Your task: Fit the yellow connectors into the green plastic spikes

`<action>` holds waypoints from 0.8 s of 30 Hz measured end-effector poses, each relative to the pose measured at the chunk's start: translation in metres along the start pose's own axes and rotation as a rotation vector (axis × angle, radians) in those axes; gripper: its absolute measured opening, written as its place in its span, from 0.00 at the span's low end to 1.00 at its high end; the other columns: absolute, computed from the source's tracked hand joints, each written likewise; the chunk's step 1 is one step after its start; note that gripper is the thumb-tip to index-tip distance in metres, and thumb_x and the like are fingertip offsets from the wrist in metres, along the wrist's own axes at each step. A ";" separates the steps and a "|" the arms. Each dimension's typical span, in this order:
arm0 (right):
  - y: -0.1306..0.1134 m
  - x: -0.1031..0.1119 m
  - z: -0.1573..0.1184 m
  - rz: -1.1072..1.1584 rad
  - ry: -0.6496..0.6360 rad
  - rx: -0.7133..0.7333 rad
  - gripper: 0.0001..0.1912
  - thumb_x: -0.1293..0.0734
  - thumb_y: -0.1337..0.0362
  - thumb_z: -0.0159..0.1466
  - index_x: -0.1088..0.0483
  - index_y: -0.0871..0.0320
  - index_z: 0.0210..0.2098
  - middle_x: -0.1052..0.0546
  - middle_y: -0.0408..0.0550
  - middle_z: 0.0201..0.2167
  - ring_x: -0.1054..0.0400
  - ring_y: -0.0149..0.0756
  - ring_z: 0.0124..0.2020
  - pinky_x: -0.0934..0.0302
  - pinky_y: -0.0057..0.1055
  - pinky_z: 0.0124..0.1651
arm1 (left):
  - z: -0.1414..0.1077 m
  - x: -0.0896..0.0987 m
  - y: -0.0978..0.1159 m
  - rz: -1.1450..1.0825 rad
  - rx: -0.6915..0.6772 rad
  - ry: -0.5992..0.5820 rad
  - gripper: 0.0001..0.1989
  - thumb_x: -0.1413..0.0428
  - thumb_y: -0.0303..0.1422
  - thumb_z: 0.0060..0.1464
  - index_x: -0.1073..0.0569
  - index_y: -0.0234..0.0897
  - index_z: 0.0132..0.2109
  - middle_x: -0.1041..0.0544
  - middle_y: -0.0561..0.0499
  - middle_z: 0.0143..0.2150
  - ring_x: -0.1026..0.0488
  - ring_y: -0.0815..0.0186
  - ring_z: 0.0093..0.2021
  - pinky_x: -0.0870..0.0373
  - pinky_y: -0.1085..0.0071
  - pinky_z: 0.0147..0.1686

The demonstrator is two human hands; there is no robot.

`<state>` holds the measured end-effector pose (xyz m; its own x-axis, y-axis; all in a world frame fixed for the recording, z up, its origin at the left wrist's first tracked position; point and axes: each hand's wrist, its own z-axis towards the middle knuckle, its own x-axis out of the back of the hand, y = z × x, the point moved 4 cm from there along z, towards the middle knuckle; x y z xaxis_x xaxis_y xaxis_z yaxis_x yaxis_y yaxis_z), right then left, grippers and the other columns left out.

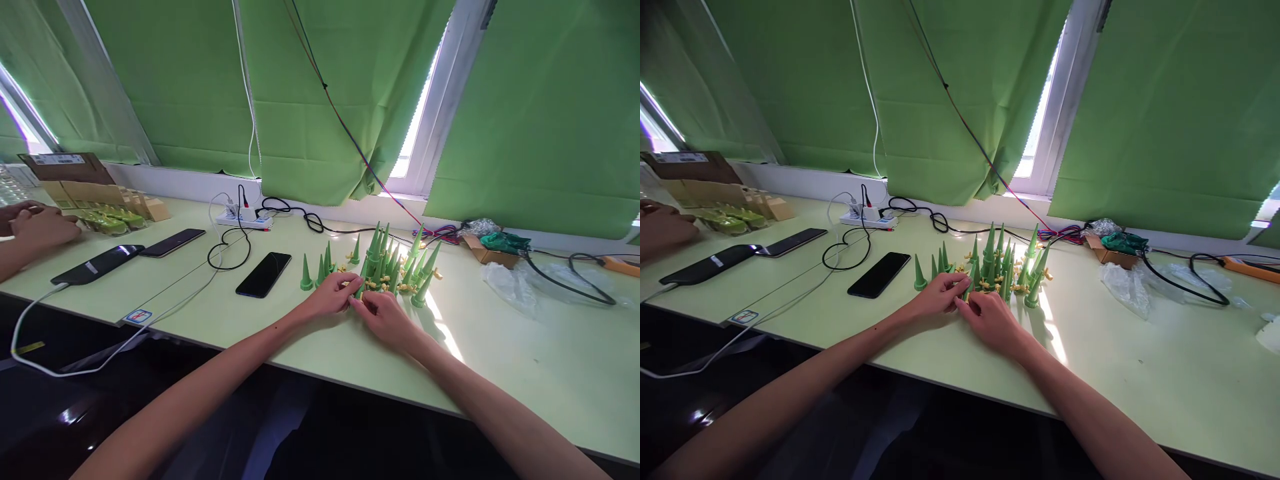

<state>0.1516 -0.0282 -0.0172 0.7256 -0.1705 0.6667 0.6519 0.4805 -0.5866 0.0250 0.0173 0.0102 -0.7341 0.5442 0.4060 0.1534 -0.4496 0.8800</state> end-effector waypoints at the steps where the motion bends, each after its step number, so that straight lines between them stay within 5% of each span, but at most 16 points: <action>1: 0.000 0.000 0.000 -0.001 -0.002 0.002 0.24 0.42 0.52 0.68 0.51 0.55 0.20 0.47 0.37 0.16 0.55 0.27 0.20 0.57 0.30 0.25 | 0.000 0.000 0.001 -0.003 -0.002 0.002 0.23 0.53 0.49 0.61 0.41 0.37 0.25 0.44 0.56 0.20 0.47 0.72 0.21 0.50 0.73 0.20; 24: -0.001 0.002 0.002 -0.004 -0.007 -0.005 0.25 0.42 0.51 0.68 0.50 0.55 0.20 0.46 0.37 0.15 0.55 0.27 0.20 0.57 0.30 0.25 | 0.003 0.000 -0.006 -0.012 0.001 0.031 0.23 0.53 0.50 0.60 0.36 0.36 0.27 0.42 0.55 0.21 0.46 0.72 0.21 0.49 0.73 0.20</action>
<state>0.1526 -0.0276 -0.0147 0.7216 -0.1663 0.6720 0.6558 0.4753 -0.5865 0.0260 0.0217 0.0050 -0.7562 0.5272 0.3876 0.1453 -0.4422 0.8850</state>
